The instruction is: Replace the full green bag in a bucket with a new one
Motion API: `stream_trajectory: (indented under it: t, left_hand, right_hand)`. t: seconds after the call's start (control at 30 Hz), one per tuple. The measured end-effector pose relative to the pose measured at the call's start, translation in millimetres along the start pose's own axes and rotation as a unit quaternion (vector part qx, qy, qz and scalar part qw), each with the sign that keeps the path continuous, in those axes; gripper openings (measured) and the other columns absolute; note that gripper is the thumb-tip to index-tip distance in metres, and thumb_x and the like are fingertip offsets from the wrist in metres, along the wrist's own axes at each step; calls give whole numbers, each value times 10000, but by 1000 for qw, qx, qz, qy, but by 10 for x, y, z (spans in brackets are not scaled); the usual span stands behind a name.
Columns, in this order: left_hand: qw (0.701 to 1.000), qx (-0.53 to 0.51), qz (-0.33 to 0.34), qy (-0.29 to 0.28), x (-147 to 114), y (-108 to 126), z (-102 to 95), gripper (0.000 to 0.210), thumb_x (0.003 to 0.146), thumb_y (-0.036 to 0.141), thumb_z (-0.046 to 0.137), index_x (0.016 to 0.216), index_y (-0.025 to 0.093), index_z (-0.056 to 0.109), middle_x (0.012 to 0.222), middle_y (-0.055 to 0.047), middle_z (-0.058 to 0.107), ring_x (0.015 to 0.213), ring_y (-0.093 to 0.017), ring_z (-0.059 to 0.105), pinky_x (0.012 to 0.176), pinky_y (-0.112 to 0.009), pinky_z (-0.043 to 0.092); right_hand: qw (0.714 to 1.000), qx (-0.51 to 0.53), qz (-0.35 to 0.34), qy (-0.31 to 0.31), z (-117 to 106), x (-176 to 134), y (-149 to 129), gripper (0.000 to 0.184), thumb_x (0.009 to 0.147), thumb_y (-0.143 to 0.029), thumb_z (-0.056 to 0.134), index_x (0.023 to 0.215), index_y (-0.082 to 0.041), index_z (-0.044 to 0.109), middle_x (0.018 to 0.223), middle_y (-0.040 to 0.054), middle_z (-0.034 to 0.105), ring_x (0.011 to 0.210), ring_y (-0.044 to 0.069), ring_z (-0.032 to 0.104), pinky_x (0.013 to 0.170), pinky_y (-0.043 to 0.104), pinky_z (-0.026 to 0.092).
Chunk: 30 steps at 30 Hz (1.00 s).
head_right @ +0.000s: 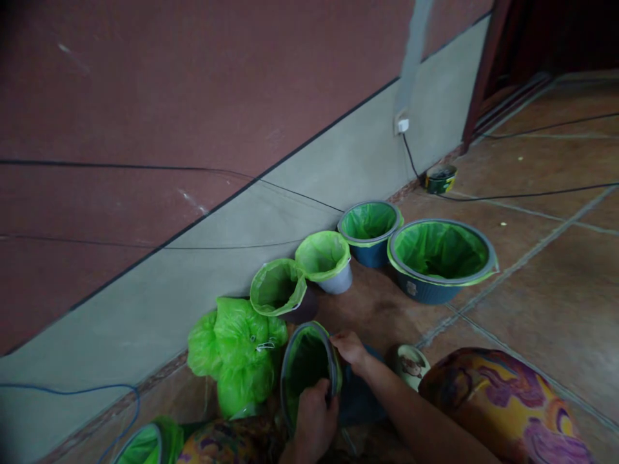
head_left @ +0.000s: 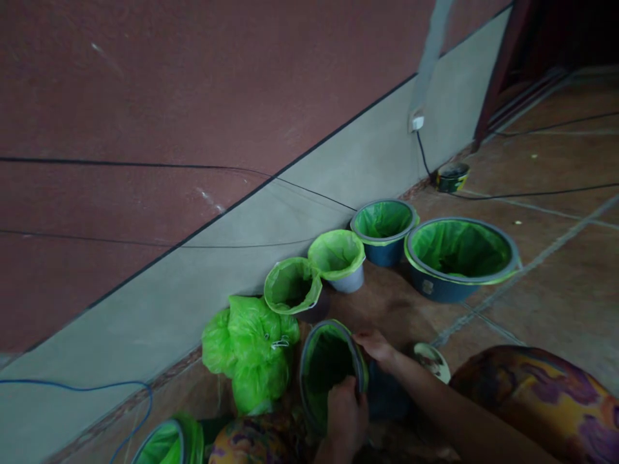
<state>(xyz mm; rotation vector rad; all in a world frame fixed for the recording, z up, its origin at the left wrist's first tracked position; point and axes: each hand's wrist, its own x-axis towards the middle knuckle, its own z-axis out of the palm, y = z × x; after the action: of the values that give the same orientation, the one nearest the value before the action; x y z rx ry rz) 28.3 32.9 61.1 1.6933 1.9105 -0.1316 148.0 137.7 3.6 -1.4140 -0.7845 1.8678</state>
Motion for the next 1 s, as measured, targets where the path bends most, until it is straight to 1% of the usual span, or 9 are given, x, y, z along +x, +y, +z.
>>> stream_trajectory:
  t: [0.1,0.17,0.3,0.4,0.5,0.6,0.67,0.87,1.0]
  left_hand:
    - [1000,15,7,12,-62,-138,-36,294,869,179,448,1060,208,670,1031,-90,733,981,-233,674,855,-299,453]
    - [1000,10,8,19,-104,-257,-35,322,884,179,431,1105,225,661,1081,-76,729,1009,-216,671,890,-290,451]
    - [1000,-2,-23,14,-107,-413,-35,331,859,221,512,1152,199,664,1146,-92,719,1075,-228,657,952,-308,446]
    - [990,-103,-58,78,59,-356,-139,377,882,355,532,1170,143,653,1145,-125,718,1058,-218,664,930,-290,462]
    - [970,-204,-53,124,340,-209,-284,373,882,427,538,1091,149,672,941,-83,747,845,-179,688,778,-257,478]
    - [972,-184,-36,141,581,-115,-341,208,828,329,591,792,148,688,788,-66,719,756,-168,660,704,-245,435]
    - [975,-170,-35,141,665,-109,-322,187,803,285,592,686,154,655,721,-55,692,710,-159,639,667,-242,408]
    - [972,-182,-51,137,701,-170,-280,143,779,256,575,692,159,635,696,-44,674,671,-158,622,618,-245,376]
    - [968,-206,-50,132,717,-154,-328,138,779,256,576,707,156,638,721,-60,688,693,-172,638,629,-247,391]
  right_hand:
    - [999,37,11,3,68,-35,24,251,777,-323,617,583,-187,531,433,-57,445,395,78,391,422,230,299]
    - [999,40,-2,-16,128,-61,47,257,800,-317,595,592,-197,503,438,-62,449,399,79,412,434,222,328]
    - [999,-35,-12,-37,228,-92,139,275,814,-274,583,574,-202,471,425,-63,451,392,83,433,433,213,344]
    - [994,-98,-11,-53,266,-123,200,255,824,-233,575,585,-198,492,435,-55,477,401,86,453,433,206,345]
    - [986,-148,-16,-78,282,-161,227,241,847,-232,564,611,-193,528,450,-35,521,422,97,485,450,207,353]
    - [980,-179,-23,-78,284,-174,251,244,872,-233,524,633,-192,538,465,-20,549,438,110,505,466,217,367]
    - [979,-191,-19,-71,277,-164,273,240,881,-222,502,645,-192,529,468,-22,544,445,111,511,473,216,375]
    - [980,-190,-14,-53,240,-110,314,170,865,-181,506,697,-174,530,525,-29,553,479,105,538,478,200,394]
    - [991,-127,14,-43,265,-103,341,153,865,-198,488,717,-184,521,547,-26,565,508,120,565,504,216,455]
